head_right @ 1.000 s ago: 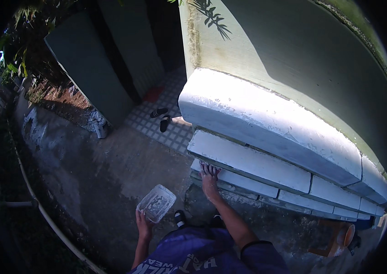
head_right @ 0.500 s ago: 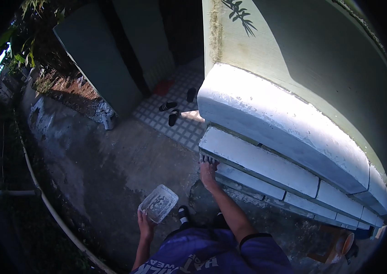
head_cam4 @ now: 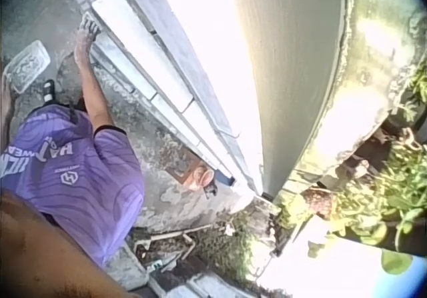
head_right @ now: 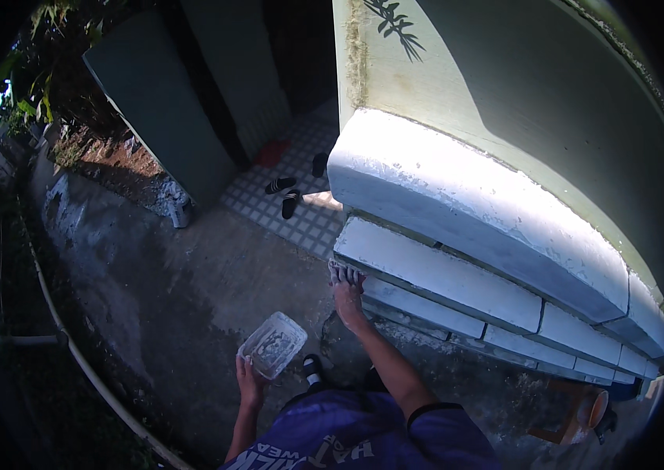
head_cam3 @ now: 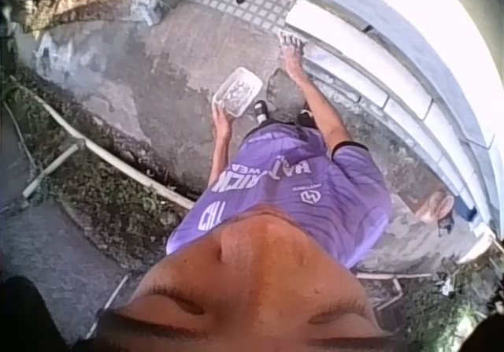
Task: Applying filler or plaster compound to the gaps in a segmented wall using a cloth.
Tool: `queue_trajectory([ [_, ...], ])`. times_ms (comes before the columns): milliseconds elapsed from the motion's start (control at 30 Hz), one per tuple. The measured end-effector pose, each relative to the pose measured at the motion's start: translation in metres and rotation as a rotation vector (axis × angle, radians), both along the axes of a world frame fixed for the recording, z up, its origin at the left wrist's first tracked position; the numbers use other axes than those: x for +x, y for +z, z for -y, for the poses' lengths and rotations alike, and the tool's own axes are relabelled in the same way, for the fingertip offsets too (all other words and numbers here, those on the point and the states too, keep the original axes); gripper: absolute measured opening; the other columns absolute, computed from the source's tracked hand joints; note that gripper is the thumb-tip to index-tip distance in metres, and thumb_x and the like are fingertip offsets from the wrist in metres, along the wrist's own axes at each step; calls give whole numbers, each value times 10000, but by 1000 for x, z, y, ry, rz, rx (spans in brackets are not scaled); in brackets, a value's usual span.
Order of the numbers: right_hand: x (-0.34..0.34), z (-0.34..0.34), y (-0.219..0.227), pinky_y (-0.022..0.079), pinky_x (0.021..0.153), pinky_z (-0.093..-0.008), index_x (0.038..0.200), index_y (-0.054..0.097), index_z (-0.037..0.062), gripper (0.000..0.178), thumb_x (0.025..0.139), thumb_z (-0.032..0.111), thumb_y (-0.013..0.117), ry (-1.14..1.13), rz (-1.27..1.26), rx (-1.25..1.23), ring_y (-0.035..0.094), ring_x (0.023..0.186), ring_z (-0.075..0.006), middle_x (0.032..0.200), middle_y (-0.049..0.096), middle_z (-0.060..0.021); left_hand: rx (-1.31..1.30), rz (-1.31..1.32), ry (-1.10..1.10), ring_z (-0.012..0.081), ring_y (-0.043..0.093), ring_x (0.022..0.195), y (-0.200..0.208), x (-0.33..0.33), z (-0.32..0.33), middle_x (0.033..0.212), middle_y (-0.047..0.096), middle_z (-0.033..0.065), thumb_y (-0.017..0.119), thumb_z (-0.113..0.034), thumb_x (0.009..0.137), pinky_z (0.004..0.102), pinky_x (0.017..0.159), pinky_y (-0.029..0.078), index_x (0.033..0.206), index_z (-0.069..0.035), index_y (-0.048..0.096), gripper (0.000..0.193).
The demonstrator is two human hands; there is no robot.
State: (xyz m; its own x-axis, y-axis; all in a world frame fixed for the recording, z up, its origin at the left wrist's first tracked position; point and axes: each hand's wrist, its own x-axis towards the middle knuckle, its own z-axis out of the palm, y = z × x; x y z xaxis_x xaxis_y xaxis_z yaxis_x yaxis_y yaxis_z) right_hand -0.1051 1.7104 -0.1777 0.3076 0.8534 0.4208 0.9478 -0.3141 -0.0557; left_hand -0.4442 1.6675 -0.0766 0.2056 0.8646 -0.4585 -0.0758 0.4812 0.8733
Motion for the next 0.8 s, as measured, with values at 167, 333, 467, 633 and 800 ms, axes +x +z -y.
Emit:
queue_trajectory([
  [167, 23, 12, -26, 392, 1004, -516, 1295, 542, 95, 399, 903, 163, 520, -277, -90, -398, 533, 1187, -291, 1207, 584, -181, 33, 0, -57, 262, 563, 1132, 6, 13, 0, 1378, 435, 126, 447, -375, 1007, 355, 693, 562, 1495, -115, 207, 603],
  [333, -29, 64, -7, 378, 1015, -543, 1271, 563, 91, 366, 916, 156, 500, -79, -150, -384, 528, 1206, -303, 1223, 584, -171, 44, -7, -26, 257, 574, 1108, 7, 10, -3, 1365, 448, 117, 442, -380, 1006, 333, 644, 555, 1482, -100, 241, 588],
  [467, -3, 80, 16, 358, 1030, -520, 1316, 545, 122, 400, 919, 148, 505, -4, -426, -342, 530, 1191, -302, 1246, 590, -106, 35, -68, -7, 253, 576, 1103, 3, 10, -4, 1358, 454, 113, 440, -384, 1005, 329, 640, 552, 1473, -101, 260, 576],
  [633, 46, 82, -3, 344, 1048, -482, 1335, 527, 99, 423, 917, 166, 522, -249, -392, -265, 531, 1184, -296, 1238, 590, -128, 18, -4, -123, 311, 478, 1246, -1, 22, -8, 1414, 389, 111, 397, -433, 1010, 452, 776, 560, 1450, -151, 274, 536],
  [800, -9, 102, -6, 415, 977, -471, 1316, 536, 72, 435, 881, 104, 546, -21, -149, -217, 552, 1145, -326, 1193, 588, -223, -38, 170, -140, 293, 480, 1245, 25, 51, -7, 1415, 401, 85, 405, -475, 998, 477, 789, 537, 1447, -162, 279, 562],
])
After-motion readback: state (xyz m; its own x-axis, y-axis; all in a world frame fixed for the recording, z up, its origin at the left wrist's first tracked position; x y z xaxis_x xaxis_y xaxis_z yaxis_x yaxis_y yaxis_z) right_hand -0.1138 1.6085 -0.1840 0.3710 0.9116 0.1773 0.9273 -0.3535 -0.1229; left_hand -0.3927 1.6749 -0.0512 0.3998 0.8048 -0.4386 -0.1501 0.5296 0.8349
